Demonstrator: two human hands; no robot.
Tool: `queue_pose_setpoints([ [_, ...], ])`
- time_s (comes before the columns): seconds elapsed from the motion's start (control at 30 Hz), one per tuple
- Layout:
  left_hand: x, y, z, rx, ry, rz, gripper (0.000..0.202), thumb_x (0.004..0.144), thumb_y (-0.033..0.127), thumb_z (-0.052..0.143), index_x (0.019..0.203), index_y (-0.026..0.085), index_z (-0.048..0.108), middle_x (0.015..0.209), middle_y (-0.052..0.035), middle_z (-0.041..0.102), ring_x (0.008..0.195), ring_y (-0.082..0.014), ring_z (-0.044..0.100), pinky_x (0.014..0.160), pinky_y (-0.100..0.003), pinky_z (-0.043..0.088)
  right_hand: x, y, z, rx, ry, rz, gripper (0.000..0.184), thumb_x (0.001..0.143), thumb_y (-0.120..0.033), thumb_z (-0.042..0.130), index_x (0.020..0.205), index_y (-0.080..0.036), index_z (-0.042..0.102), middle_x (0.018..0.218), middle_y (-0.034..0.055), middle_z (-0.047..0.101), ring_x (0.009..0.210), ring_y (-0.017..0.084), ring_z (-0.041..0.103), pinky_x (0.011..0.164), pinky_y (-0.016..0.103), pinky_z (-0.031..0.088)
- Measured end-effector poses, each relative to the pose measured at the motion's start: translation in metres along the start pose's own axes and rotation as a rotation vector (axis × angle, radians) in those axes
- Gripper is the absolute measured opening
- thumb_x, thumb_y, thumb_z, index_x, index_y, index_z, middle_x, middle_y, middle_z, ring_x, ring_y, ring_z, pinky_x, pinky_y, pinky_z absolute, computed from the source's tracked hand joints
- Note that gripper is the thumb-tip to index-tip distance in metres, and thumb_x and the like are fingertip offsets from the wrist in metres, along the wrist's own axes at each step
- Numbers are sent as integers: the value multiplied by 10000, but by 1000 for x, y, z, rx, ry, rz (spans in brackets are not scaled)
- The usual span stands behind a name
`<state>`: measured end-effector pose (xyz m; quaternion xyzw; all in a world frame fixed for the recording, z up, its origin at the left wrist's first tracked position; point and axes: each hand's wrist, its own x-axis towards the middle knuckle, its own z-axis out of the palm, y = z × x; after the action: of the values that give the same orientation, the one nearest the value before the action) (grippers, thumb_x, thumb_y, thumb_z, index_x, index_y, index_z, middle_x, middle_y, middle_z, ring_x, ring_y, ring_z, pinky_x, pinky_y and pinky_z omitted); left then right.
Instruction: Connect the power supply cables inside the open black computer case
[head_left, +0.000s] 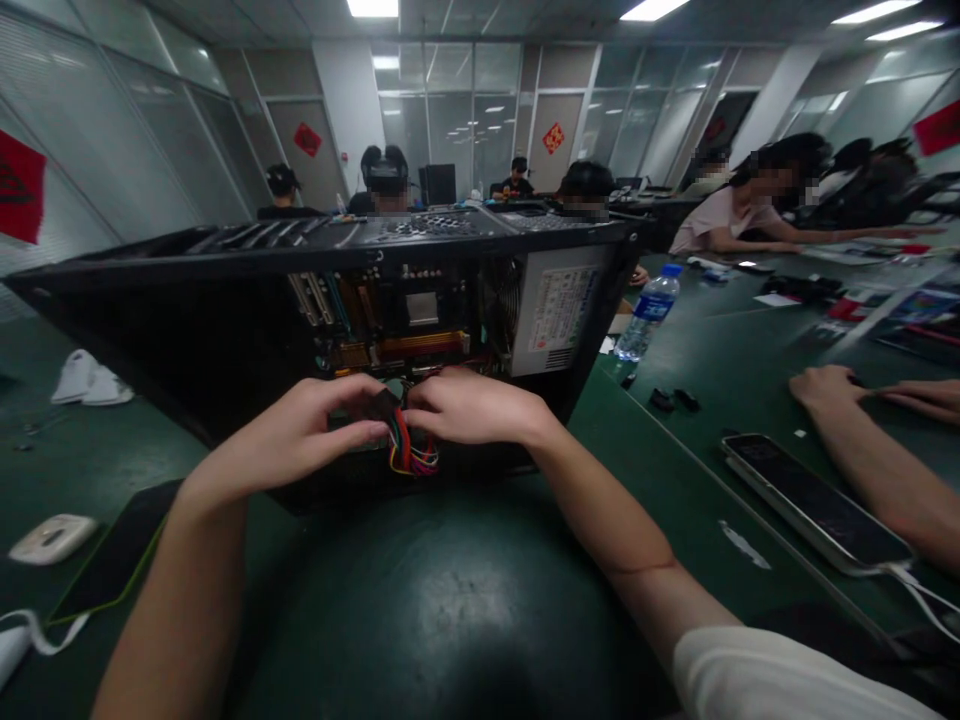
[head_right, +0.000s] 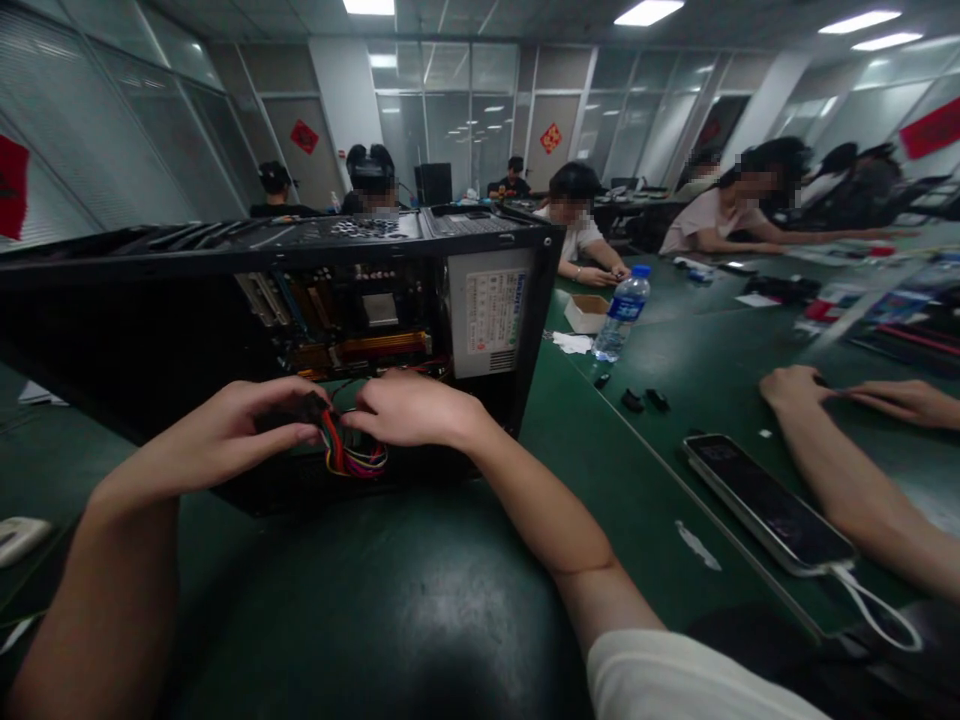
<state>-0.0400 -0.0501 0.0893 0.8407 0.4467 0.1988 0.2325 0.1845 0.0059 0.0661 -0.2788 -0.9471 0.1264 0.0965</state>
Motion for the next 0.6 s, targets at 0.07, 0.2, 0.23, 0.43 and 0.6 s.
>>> queue_pose_setpoints([
  [0.07,2,-3,4,-25,57,-18,345,890,455,675,1093,175,686,965,-59,757,830,-196,701,734,-267,562,-5,-5,-2,-33,57,82,355,1048,-358,448,1046,-143,731,1020,139,751,894,221,695,744,272,444],
  [0.2,6,-6,17,-105,110,-65,332,876,482,684,954,159,680,800,-29,710,682,-159,645,605,-235,514,-14,-13,-10,92,162,101,255,1020,-231,467,1062,-150,705,1005,114,739,887,205,681,795,277,461],
  [0.23,8,-7,20,-144,136,-76,330,873,484,686,932,160,673,766,-21,693,656,-153,632,582,-229,502,-15,-13,-11,166,178,56,237,1002,-190,474,1070,-154,698,996,95,737,884,195,673,807,274,465],
  [0.43,16,-5,28,-338,272,-134,370,807,495,748,932,157,665,719,-4,659,573,-131,596,509,-209,466,-17,-4,-16,541,215,-129,313,947,-117,464,1209,-176,624,1094,40,703,962,163,645,870,286,508],
  [0.6,13,-3,23,-322,327,-120,370,781,465,780,950,146,697,668,-1,652,571,-135,600,528,-215,479,-17,-2,-14,678,180,-203,373,933,-144,537,1302,-181,575,1190,52,677,1054,161,644,919,282,523],
])
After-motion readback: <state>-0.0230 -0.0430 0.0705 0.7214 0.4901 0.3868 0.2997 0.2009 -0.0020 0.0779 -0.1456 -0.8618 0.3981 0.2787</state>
